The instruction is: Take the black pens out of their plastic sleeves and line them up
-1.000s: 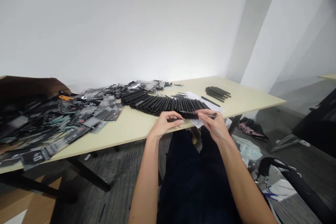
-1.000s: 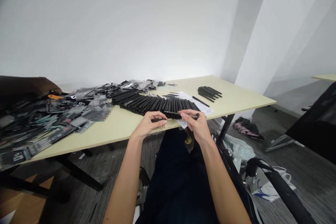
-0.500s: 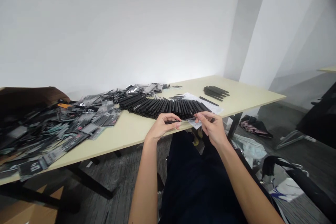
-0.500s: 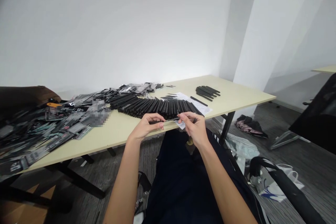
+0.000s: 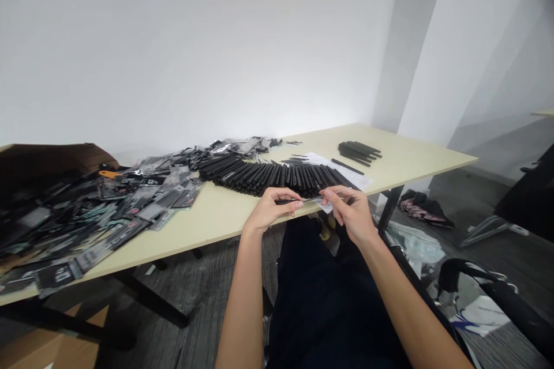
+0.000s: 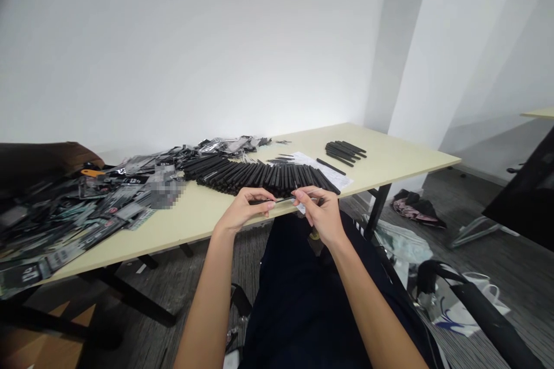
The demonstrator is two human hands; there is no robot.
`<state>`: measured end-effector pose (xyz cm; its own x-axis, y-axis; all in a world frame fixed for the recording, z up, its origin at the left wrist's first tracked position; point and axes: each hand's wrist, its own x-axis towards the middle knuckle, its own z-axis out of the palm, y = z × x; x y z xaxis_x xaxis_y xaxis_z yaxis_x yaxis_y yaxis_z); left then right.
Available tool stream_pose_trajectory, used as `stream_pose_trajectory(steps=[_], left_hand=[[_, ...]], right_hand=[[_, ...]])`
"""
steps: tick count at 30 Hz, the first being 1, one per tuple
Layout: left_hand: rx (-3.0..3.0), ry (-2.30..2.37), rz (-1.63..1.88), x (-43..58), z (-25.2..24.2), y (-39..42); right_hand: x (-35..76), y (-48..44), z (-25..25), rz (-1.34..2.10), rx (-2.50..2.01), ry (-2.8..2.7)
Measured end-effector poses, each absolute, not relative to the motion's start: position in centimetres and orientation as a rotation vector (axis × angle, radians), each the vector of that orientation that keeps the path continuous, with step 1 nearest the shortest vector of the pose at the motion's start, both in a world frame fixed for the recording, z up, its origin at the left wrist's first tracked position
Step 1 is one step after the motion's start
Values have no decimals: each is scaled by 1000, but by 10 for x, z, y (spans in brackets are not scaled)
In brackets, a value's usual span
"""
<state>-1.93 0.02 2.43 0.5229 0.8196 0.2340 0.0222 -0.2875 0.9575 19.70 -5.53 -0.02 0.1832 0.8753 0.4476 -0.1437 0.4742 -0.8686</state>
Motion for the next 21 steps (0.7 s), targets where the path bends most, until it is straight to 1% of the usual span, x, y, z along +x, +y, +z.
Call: stream_pose_trajectory(steps=[21], left_hand=[[1692, 714, 909, -21, 21, 2]], right_hand=[[198, -54, -2, 822, -783, -1138]])
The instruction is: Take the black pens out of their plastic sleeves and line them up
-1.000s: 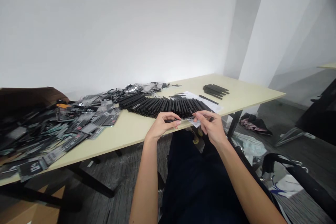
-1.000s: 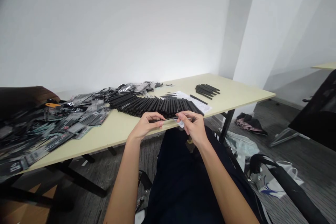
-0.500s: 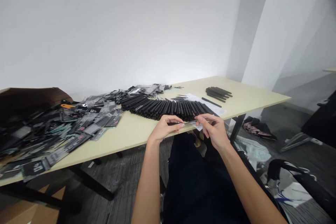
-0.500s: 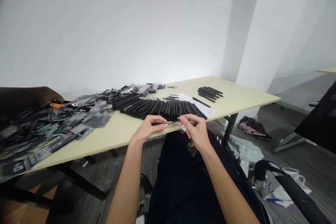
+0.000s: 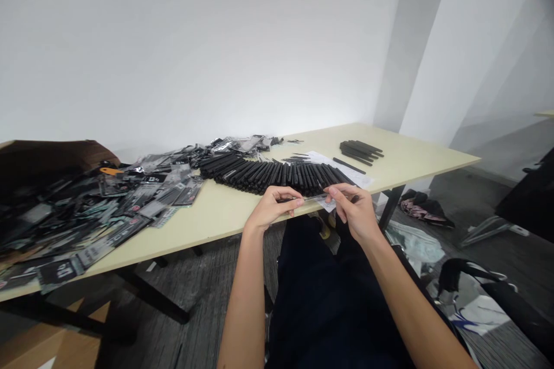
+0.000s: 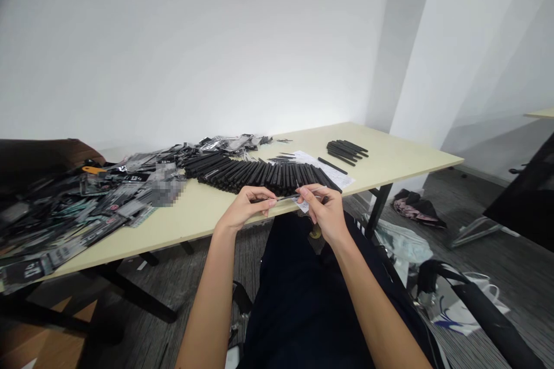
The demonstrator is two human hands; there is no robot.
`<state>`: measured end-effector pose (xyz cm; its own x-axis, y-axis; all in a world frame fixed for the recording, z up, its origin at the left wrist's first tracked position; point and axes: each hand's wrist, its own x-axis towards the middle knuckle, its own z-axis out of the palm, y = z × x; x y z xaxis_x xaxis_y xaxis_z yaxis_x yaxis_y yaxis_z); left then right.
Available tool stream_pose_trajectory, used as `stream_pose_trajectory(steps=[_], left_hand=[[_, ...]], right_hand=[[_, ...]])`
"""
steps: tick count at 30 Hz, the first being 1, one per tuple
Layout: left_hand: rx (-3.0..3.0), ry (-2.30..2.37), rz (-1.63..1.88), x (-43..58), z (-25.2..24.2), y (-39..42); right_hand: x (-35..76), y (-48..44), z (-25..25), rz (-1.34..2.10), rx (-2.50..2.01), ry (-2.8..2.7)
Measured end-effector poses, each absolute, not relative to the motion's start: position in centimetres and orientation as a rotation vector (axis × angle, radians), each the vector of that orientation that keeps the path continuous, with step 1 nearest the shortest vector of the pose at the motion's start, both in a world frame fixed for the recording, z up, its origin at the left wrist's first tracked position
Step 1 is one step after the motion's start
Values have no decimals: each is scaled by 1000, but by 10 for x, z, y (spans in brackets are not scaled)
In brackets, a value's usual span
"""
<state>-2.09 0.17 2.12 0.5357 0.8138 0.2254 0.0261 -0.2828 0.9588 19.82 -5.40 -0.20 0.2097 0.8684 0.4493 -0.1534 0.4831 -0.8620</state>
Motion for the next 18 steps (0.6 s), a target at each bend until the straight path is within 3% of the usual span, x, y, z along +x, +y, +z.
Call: stream_pose_trajectory(steps=[18], left_hand=[[1755, 736, 902, -20, 24, -1]], right_hand=[[198, -57, -3, 869, -800, -1239]])
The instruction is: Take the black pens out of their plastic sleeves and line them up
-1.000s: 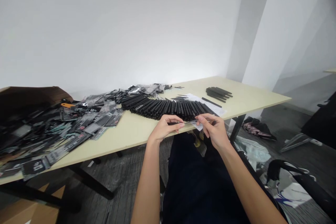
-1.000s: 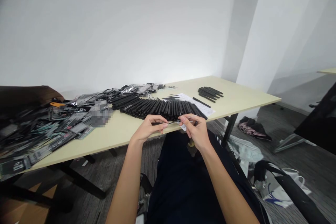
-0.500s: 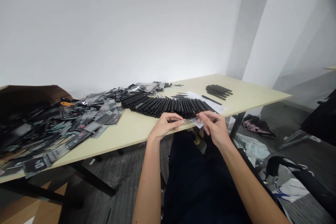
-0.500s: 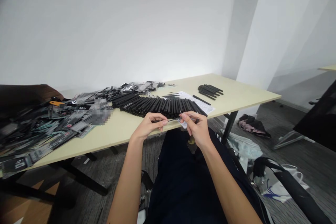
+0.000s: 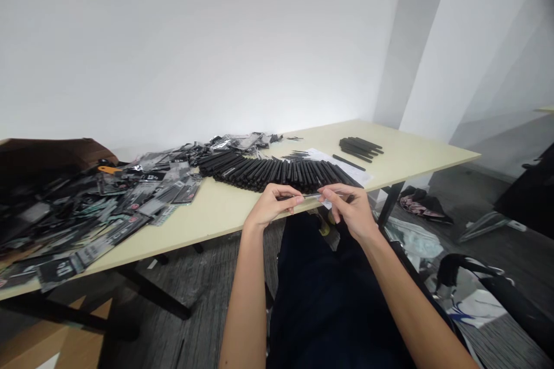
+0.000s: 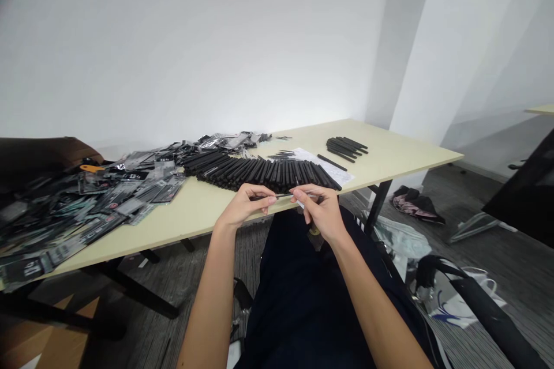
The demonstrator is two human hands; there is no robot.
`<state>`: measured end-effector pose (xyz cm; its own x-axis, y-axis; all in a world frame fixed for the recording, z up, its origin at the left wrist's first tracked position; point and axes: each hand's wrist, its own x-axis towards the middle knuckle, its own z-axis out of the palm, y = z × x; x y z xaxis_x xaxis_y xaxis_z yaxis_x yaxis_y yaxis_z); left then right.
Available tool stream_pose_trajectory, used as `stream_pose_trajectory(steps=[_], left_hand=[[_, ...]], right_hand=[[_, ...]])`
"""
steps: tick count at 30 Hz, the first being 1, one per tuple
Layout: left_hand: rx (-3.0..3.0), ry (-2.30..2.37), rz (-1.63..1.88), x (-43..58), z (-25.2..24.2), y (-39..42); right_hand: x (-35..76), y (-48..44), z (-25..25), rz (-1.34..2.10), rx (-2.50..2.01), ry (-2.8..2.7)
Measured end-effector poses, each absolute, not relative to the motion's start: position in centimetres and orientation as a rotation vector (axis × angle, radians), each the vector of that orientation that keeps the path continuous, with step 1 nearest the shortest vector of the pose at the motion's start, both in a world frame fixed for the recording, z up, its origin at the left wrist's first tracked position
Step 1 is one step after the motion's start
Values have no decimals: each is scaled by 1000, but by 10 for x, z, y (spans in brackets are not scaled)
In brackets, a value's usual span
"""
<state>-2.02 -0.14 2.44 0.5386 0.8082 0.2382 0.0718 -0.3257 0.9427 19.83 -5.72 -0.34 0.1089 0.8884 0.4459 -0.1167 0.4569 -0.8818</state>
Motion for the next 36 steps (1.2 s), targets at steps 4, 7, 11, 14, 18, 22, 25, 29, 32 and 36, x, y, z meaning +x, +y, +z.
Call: stream_pose_trajectory(steps=[4, 7, 11, 14, 18, 22, 25, 29, 32, 36], left_hand=[[1787, 741, 892, -20, 26, -3], [1796, 703, 849, -21, 29, -4], [1795, 676, 807, -22, 31, -5], [1778, 704, 807, -22, 32, -7], [1756, 749, 795, -21, 32, -8], [1770, 739, 793, -21, 31, -8], [1769, 726, 811, -21, 30, -7], [1763, 741, 878, -22, 26, -3], [1744, 739, 892, -22, 24, -1], [1722, 742, 895, -21, 24, -2]], right_hand=[[193, -59, -5, 942, -812, -1307], [183, -60, -8, 997, -827, -1347], [171, -59, -12, 997, -829, -1309], [168, -59, -13, 979, -827, -1302], [166, -59, -13, 997, -809, -1313], [165, -60, -12, 1026, -805, -1322], [167, -60, -10, 1058, -803, -1328], [177, -60, -7, 1010, -798, -1265], [188, -59, -3, 986, -781, -1193], [200, -57, 2, 990, -759, -1091]])
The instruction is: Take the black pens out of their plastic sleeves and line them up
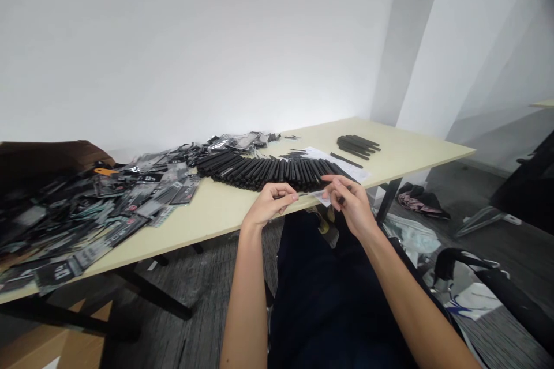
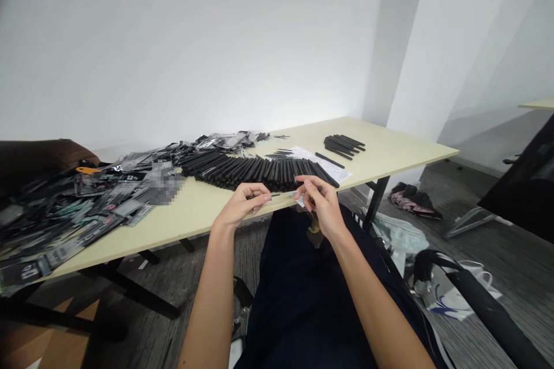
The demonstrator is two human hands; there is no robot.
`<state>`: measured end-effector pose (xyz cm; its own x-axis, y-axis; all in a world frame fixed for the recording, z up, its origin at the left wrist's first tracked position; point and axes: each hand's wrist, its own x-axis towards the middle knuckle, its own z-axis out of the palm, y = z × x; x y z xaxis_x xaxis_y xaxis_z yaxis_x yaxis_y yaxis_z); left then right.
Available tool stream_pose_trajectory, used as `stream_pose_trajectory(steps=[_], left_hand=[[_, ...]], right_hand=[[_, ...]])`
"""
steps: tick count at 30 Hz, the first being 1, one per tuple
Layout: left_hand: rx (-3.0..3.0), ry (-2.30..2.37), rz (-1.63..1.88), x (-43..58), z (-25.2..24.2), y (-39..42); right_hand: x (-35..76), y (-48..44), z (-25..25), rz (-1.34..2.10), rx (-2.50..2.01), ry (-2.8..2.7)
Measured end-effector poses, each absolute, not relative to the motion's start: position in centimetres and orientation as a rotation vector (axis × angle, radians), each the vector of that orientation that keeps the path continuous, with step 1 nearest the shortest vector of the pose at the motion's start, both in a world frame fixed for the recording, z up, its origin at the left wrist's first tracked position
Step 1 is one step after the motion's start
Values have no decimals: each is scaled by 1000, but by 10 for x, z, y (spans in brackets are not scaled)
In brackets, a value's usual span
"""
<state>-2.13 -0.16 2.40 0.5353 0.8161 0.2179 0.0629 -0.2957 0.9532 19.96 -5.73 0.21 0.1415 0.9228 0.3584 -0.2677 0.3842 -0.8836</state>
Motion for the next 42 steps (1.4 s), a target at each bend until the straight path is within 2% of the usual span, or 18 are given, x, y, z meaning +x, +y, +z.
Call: stream_pose_trajectory(steps=[7, 15, 22, 29, 42], left_hand=[[1705, 745, 928, -20, 22, -1], [1737, 740, 888, -21, 23, -2], [1759, 742, 866, -21, 25, -2], [1753, 730, 876, -21, 24, -2], [1773, 752, 854, -20, 28, -6]], right_hand=[[204, -57, 8, 1021, -706, -926], [206, -54, 3, 817, -740, -935], [205, -52, 0, 964, -771, -913], [206, -51, 0, 955, -670, -832], [191, -57, -3, 1055, -776, -1193]])
